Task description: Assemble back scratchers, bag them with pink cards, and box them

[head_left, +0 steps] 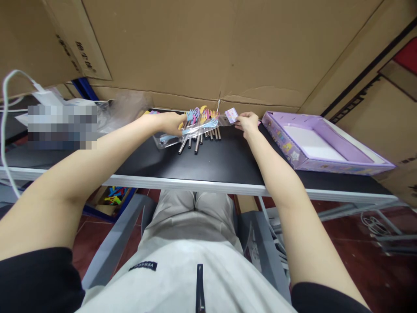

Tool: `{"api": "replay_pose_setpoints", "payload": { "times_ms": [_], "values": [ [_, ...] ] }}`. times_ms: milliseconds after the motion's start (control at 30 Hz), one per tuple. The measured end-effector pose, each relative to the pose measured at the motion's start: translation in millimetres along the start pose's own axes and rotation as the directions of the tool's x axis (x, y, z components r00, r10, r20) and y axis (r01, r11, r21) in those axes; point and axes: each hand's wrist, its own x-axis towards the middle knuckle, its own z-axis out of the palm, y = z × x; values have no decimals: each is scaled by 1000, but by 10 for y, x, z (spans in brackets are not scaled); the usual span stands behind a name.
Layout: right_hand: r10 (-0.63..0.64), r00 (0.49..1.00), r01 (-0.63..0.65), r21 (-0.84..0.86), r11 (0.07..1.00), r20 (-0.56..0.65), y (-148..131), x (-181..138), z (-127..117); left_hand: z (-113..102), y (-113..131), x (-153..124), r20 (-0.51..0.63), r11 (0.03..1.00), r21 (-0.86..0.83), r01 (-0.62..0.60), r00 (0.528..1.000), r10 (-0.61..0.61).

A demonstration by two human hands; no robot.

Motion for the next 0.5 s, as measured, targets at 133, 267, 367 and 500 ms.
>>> {"api": "replay_pose_setpoints", "payload": {
  "times_ms": [133, 267, 367, 500],
  "values": [
    [43, 999, -45, 67, 997, 31, -10, 4, -13, -99, 358, 164, -114, 996, -80, -30, 993, 21],
    [29, 999, -32, 88, 996, 39, -18, 8, -15, -125, 760, 519, -264, 951, -308, -32, 963, -53],
    [13, 999, -17, 95, 995, 43, -27, -8, -16, -93, 948, 817, -236, 883, -469, 16, 961, -143],
    [-30, 999, 27, 67, 997, 45, -29, -34, -17, -7, 1023, 1095, -151, 724, -689, 39, 969, -196]
  ]
}}
